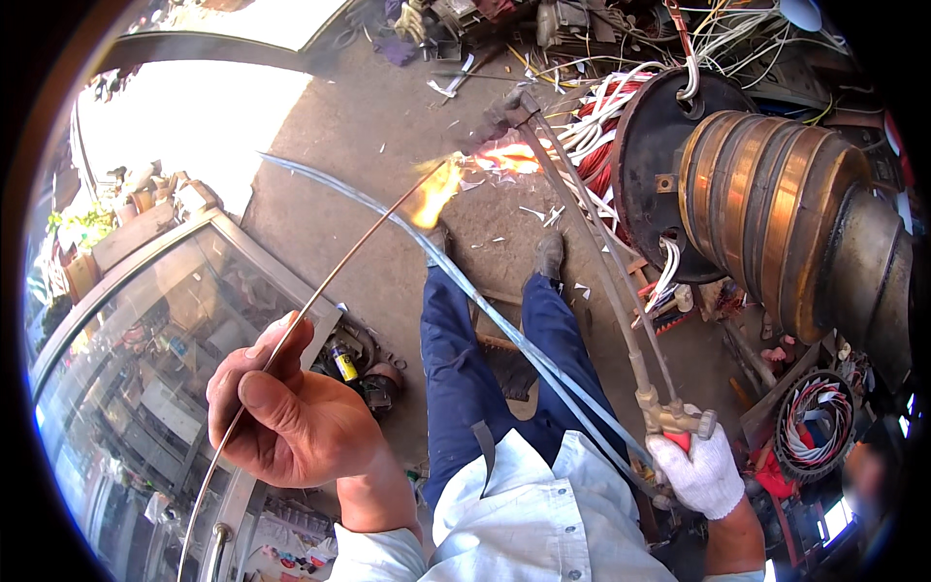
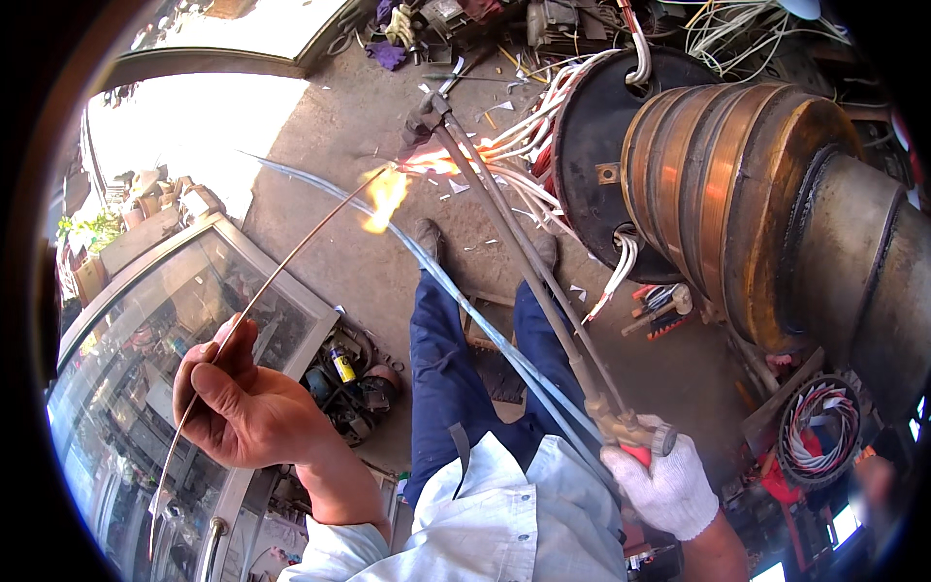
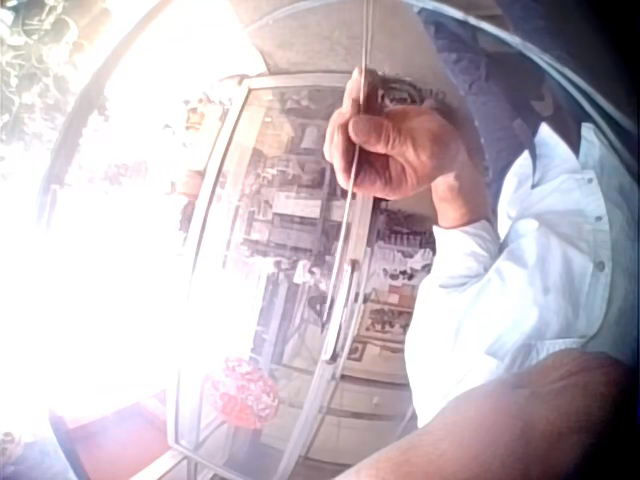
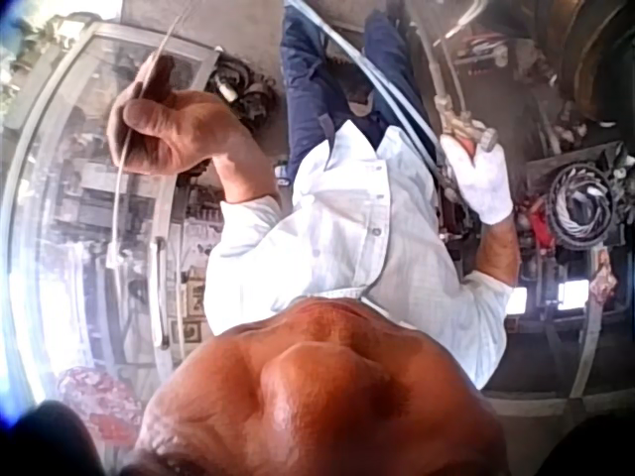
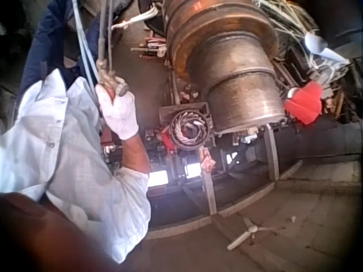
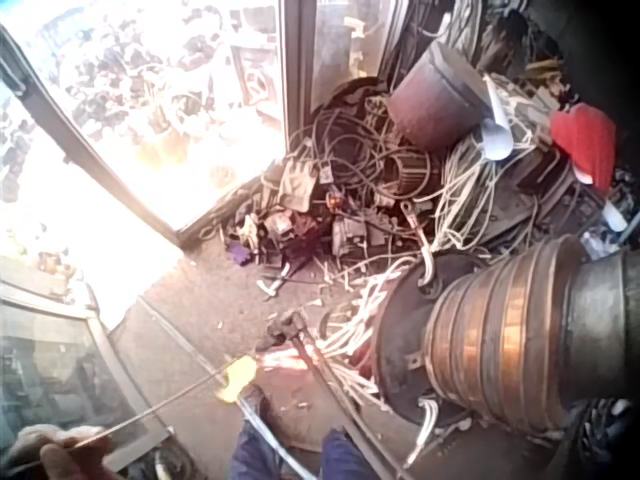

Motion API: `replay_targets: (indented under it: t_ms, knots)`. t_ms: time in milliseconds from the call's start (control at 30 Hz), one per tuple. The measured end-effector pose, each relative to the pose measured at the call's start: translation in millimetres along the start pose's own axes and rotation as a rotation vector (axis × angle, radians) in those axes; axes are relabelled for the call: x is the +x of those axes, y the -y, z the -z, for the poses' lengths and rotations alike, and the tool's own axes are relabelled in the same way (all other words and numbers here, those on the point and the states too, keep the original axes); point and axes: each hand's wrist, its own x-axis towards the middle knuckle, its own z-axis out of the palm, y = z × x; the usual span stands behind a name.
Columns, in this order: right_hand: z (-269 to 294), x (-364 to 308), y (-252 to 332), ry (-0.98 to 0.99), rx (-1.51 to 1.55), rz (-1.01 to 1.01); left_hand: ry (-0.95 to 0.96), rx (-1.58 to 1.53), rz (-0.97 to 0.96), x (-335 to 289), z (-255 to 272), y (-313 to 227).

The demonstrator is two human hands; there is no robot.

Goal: The person uses a blowtorch to heat a joint on a copper wire attached to a large electrical component, then applies a filler rod to braze the connection.

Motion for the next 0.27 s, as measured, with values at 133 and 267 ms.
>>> replay_targets:
  t_ms: [133,267]
  knots:
    - [-0.3,-2.3,7.9,0.010,0.075,-0.031,-0.074,-0.031,0.041,13.4,14.1,4.0]
    - [-21.5,2.2,-10.5,-0.030,0.207,0.135,-0.169,-0.085,0.181,25.5,47.1,9.7]
